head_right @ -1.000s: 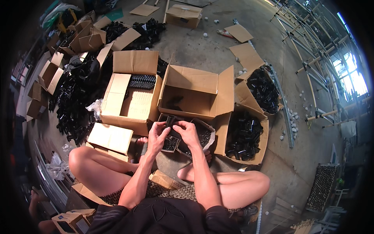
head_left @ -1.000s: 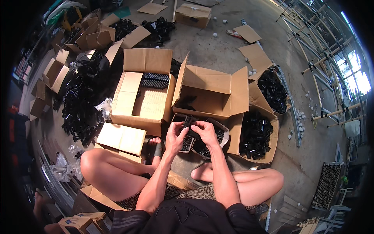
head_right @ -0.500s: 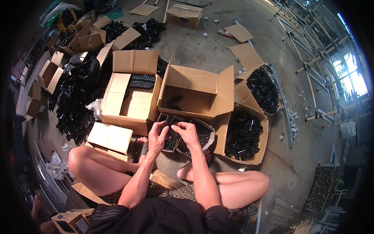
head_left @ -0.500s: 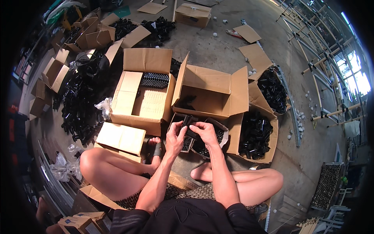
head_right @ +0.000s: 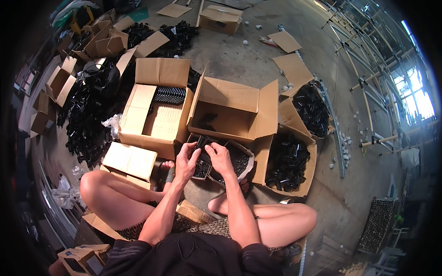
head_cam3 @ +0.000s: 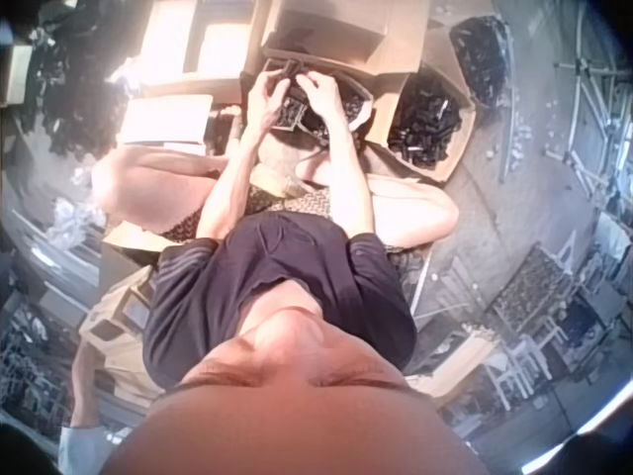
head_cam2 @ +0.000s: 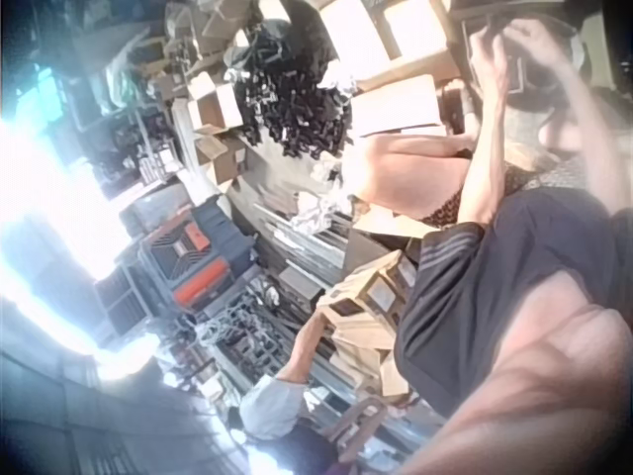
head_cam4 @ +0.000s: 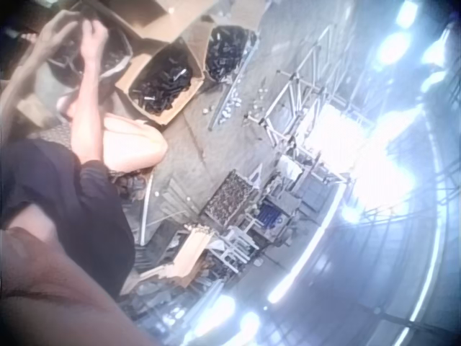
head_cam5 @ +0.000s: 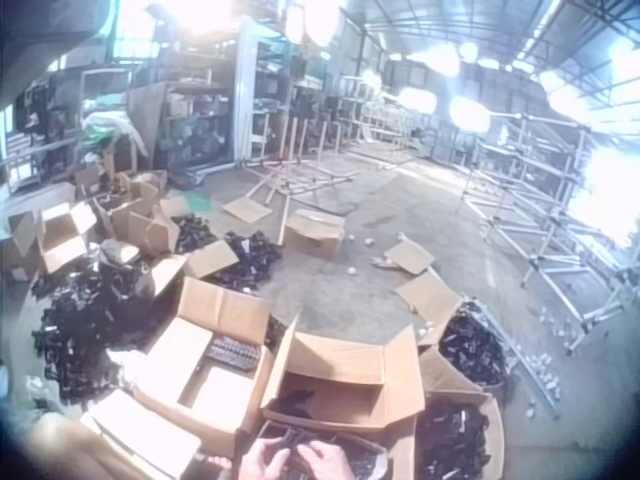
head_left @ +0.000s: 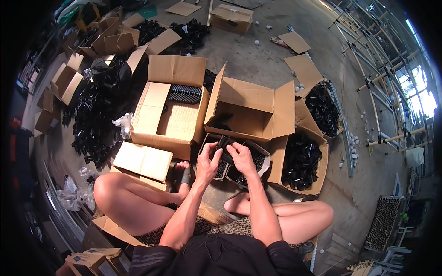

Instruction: The person is sitting and sorting small black plastic components by hand into several cardboard boxes. They move items from a central pile and place them into different boxes on the floor.

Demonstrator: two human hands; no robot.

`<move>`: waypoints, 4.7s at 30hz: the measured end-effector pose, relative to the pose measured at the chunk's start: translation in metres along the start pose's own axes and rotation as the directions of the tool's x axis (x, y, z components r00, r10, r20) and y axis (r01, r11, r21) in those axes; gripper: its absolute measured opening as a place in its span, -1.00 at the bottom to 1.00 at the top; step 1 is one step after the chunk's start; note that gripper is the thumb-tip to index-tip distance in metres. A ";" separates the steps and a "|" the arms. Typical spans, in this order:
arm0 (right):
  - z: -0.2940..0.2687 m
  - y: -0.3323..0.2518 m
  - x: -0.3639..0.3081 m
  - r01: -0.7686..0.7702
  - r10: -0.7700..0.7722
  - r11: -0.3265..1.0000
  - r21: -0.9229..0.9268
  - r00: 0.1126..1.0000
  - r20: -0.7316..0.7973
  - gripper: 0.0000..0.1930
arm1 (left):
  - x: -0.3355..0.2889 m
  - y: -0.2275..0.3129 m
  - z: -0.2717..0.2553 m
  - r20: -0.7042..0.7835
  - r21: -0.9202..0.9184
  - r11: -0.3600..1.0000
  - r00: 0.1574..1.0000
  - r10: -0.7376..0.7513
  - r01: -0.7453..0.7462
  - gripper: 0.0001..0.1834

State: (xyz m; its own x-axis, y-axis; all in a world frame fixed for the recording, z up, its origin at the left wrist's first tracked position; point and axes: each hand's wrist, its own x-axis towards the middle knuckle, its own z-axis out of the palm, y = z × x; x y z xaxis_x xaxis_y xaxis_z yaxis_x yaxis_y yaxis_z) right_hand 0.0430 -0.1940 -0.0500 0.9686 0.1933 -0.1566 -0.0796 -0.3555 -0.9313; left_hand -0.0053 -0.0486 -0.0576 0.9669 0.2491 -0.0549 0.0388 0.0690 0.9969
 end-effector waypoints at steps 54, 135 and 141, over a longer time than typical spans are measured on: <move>0.004 -0.021 -0.005 -0.217 0.170 0.971 0.104 0.924 0.342 -0.71 | 0.009 0.011 -0.033 0.041 0.111 0.912 0.916 -0.400 0.394 -0.47; 0.014 0.031 0.027 -0.227 0.236 0.810 0.541 0.970 0.052 -0.81 | -0.002 0.016 -0.026 0.092 0.563 0.759 0.937 0.338 -0.329 -0.66; 0.023 0.028 0.011 -0.410 0.089 0.594 0.692 0.889 0.450 -0.72 | -0.001 0.049 -0.028 -0.046 0.221 0.970 0.992 0.115 -0.102 -0.67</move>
State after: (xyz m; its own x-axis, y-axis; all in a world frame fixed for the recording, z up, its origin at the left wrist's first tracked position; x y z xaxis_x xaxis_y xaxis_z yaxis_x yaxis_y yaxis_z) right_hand 0.0462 -0.1810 -0.0856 0.7475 0.5516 -0.3702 -0.6076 0.3426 -0.7165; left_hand -0.0111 -0.0184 -0.0099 0.9525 0.2992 0.0574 -0.0054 -0.1716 0.9852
